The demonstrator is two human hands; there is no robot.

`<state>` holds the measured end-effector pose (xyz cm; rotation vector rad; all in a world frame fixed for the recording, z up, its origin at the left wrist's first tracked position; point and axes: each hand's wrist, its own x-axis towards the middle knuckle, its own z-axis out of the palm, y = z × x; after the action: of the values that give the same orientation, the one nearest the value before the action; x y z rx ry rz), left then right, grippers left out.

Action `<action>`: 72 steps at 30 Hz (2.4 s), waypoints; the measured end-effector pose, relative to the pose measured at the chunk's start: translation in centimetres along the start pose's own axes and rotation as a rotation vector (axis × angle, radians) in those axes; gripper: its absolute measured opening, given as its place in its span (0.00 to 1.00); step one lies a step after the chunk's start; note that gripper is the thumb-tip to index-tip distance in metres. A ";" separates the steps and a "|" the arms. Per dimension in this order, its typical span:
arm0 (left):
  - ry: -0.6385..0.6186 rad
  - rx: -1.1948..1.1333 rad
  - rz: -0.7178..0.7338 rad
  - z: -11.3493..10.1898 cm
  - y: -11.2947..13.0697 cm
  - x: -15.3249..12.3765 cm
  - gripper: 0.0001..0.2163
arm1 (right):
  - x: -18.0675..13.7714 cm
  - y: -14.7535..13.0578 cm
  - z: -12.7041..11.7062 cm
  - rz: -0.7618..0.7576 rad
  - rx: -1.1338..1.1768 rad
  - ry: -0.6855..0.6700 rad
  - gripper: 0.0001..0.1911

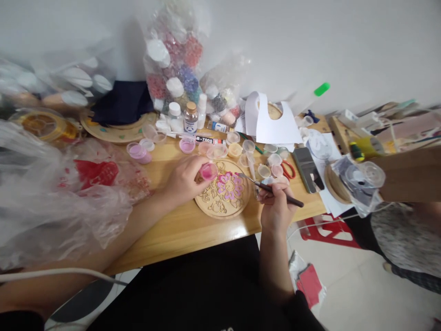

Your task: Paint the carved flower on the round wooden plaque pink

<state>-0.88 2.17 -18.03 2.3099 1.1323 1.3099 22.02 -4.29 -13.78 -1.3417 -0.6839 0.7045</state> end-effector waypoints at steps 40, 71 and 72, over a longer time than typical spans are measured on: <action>-0.053 -0.026 -0.087 -0.1 0.3 0.2 0.07 | -0.7 0.4 -0.2 -0.208 -0.214 -0.026 0.14; -0.047 -0.034 -0.060 -0.2 0.3 0.1 0.08 | -0.3 0.8 -0.1 -0.243 -0.234 -0.030 0.11; -0.055 -0.028 -0.069 -0.2 0.3 0.1 0.08 | -0.3 0.8 -0.2 -0.242 -0.244 -0.026 0.11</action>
<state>-0.85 1.96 -17.69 2.2519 1.1585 1.2215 21.92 -4.54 -14.60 -1.4427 -0.9589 0.4550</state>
